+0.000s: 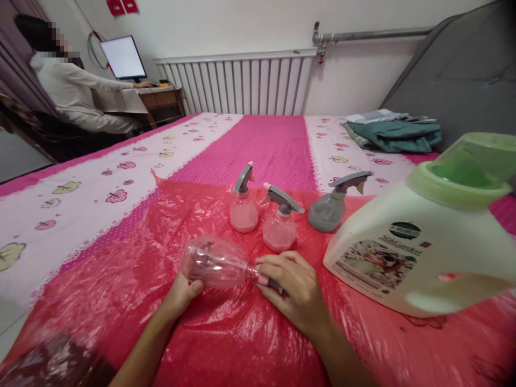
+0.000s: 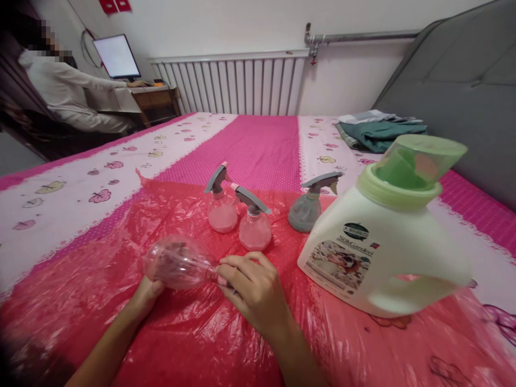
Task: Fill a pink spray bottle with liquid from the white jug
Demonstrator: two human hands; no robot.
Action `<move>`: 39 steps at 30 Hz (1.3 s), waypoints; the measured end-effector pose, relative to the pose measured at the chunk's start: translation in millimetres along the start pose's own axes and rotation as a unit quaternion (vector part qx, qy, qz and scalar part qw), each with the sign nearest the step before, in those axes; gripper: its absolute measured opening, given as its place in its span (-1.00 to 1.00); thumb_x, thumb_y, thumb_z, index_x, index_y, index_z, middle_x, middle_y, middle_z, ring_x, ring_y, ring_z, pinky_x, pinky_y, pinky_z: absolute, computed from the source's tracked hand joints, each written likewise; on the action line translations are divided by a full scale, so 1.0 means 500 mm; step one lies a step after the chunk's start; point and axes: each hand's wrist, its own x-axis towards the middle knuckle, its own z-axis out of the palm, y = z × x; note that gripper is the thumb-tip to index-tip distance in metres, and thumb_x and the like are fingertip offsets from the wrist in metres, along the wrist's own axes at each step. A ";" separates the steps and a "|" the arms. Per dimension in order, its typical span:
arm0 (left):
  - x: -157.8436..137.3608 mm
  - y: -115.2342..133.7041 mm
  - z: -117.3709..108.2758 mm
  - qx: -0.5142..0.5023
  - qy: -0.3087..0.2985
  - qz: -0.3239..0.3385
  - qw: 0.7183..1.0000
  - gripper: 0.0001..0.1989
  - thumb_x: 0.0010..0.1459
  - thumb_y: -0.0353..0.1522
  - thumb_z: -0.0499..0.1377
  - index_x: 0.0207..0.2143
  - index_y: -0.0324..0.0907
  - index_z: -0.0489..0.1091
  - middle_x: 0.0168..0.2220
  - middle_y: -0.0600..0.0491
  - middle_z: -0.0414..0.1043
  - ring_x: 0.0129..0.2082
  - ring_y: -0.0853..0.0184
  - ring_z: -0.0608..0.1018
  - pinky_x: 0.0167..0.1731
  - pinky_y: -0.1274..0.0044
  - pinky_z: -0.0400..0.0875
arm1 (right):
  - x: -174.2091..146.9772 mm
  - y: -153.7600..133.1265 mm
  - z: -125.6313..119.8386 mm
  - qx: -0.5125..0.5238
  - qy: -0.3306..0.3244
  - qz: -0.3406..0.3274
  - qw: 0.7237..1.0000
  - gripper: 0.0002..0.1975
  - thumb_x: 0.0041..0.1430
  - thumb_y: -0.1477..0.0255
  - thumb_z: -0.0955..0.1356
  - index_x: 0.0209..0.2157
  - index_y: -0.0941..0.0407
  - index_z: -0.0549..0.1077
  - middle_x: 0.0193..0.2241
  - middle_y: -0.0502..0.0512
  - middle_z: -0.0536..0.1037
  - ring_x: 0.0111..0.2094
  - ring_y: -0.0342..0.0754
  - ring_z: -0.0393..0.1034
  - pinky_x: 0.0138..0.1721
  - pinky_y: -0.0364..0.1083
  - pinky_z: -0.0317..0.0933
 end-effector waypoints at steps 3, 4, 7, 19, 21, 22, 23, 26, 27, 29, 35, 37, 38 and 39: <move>0.002 0.001 0.003 0.003 -0.015 0.005 1.000 0.07 -0.22 0.29 0.34 0.23 -0.15 0.33 0.22 -0.23 0.44 0.24 -0.19 0.47 0.24 0.12 0.38 | 0.001 -0.001 0.001 0.003 0.009 -0.001 1.000 -0.89 0.36 0.58 0.35 -0.13 0.11 0.40 -0.15 0.00 0.55 -0.20 -0.18 0.46 -0.12 -0.09 0.21; 0.003 0.004 0.004 0.006 -0.023 0.007 1.000 0.07 -0.20 0.29 0.33 0.24 -0.14 0.32 0.20 -0.23 0.46 0.22 -0.19 0.48 0.24 0.10 0.37 | 0.001 -0.001 0.002 0.003 0.013 0.000 1.000 -0.88 0.34 0.59 0.35 -0.14 0.11 0.39 -0.16 -0.01 0.55 -0.22 -0.19 0.45 -0.13 -0.10 0.20; 0.006 0.021 0.010 0.028 -0.039 0.016 0.999 0.12 -0.21 0.33 0.30 0.27 -0.13 0.27 0.12 -0.23 0.51 0.19 -0.18 0.51 0.24 0.07 0.36 | 0.001 -0.002 0.001 0.004 0.025 0.001 1.000 -0.85 0.29 0.62 0.35 -0.17 0.12 0.39 -0.20 -0.02 0.54 -0.25 -0.20 0.43 -0.14 -0.10 0.18; 0.000 0.075 0.042 0.296 0.023 0.287 0.911 0.00 0.02 -0.13 0.47 0.40 0.09 0.02 0.36 -0.17 0.15 0.37 -0.10 0.28 0.31 -0.01 0.23 | 0.001 0.004 0.003 -0.010 0.039 0.028 0.999 -0.82 0.24 0.63 0.35 -0.16 0.10 0.42 -0.24 -0.06 0.53 -0.24 -0.20 0.44 -0.12 -0.09 0.14; -0.003 0.080 0.045 0.352 0.027 0.308 0.884 -0.14 0.12 -0.30 0.40 0.38 0.07 0.06 0.35 -0.16 0.13 0.36 -0.07 0.28 0.27 0.02 0.30 | 0.000 0.004 0.004 -0.009 0.031 0.026 0.999 -0.83 0.25 0.63 0.36 -0.16 0.10 0.42 -0.24 -0.06 0.53 -0.25 -0.20 0.43 -0.13 -0.10 0.14; -0.004 0.081 0.046 0.368 0.028 0.312 0.876 -0.18 0.14 -0.34 0.37 0.37 0.06 0.07 0.36 -0.17 0.12 0.36 -0.07 0.28 0.25 0.03 0.33 | 0.000 0.004 0.005 -0.010 0.028 0.023 0.999 -0.83 0.26 0.63 0.35 -0.17 0.10 0.42 -0.24 -0.06 0.53 -0.26 -0.21 0.42 -0.13 -0.10 0.14; -0.004 0.082 0.046 0.378 0.029 0.314 0.870 -0.20 0.15 -0.35 0.36 0.36 0.04 0.09 0.36 -0.18 0.11 0.35 -0.07 0.28 0.24 0.04 0.34 | 0.000 0.004 0.005 -0.012 0.024 0.019 0.999 -0.84 0.26 0.62 0.35 -0.17 0.11 0.42 -0.23 -0.05 0.53 -0.27 -0.21 0.41 -0.13 -0.10 0.14; -0.002 0.083 0.046 0.397 0.025 0.323 0.859 -0.26 0.16 -0.37 0.34 0.33 0.00 0.13 0.32 -0.18 0.18 0.33 -0.09 0.30 0.24 0.03 0.33 | -0.002 0.005 0.005 -0.016 0.012 0.014 1.000 -0.84 0.29 0.62 0.35 -0.15 0.11 0.42 -0.22 -0.04 0.52 -0.27 -0.20 0.40 -0.14 -0.10 0.13; -0.001 0.083 0.046 0.402 0.025 0.328 0.855 -0.27 0.15 -0.37 0.34 0.32 -0.01 0.14 0.29 -0.17 0.22 0.32 -0.09 0.30 0.25 0.02 0.31 | -0.003 0.005 0.004 -0.015 0.006 0.015 1.000 -0.84 0.30 0.61 0.35 -0.13 0.10 0.42 -0.22 -0.04 0.53 -0.25 -0.19 0.40 -0.14 -0.10 0.14; 0.002 0.082 0.047 0.411 0.034 0.337 0.847 -0.28 0.14 -0.36 0.35 0.30 -0.03 0.17 0.22 -0.15 0.31 0.30 -0.08 0.33 0.25 0.02 0.29 | -0.005 0.006 0.003 -0.015 -0.006 0.016 1.000 -0.83 0.34 0.59 0.35 -0.08 0.09 0.42 -0.19 -0.02 0.53 -0.22 -0.17 0.41 -0.12 -0.10 0.14; 0.009 0.075 0.048 0.417 0.074 0.326 0.845 -0.29 0.13 -0.28 0.39 0.28 -0.04 0.21 0.19 -0.13 0.36 0.22 -0.04 0.42 0.22 0.09 0.34 | -0.005 0.005 0.002 -0.017 0.001 0.038 0.999 -0.84 0.39 0.56 0.36 -0.04 0.09 0.43 -0.07 0.01 0.53 -0.09 -0.13 0.43 -0.04 -0.08 0.18; 0.010 0.075 0.048 0.417 0.099 0.312 0.848 -0.29 0.13 -0.25 0.39 0.27 -0.04 0.22 0.18 -0.13 0.37 0.19 -0.04 0.45 0.19 0.09 0.36 | -0.002 0.004 0.001 -0.029 0.024 0.041 0.998 -0.83 0.37 0.58 0.37 -0.06 0.09 0.43 -0.07 0.03 0.52 -0.08 -0.13 0.42 -0.05 -0.08 0.20; 0.010 0.075 0.048 0.418 0.112 0.306 0.848 -0.30 0.13 -0.24 0.40 0.27 -0.04 0.22 0.18 -0.13 0.38 0.18 -0.04 0.45 0.18 0.08 0.37 | -0.001 0.004 0.000 -0.036 0.035 0.039 0.998 -0.83 0.36 0.59 0.37 -0.07 0.10 0.43 -0.08 0.03 0.52 -0.09 -0.13 0.42 -0.05 -0.08 0.20; 0.010 0.075 0.048 0.418 0.123 0.300 0.848 -0.30 0.13 -0.23 0.39 0.26 -0.04 0.23 0.17 -0.14 0.38 0.17 -0.04 0.46 0.18 0.07 0.37 | 0.000 0.003 -0.001 -0.042 0.044 0.037 0.997 -0.83 0.36 0.60 0.37 -0.07 0.10 0.43 -0.09 0.04 0.52 -0.09 -0.13 0.42 -0.05 -0.08 0.21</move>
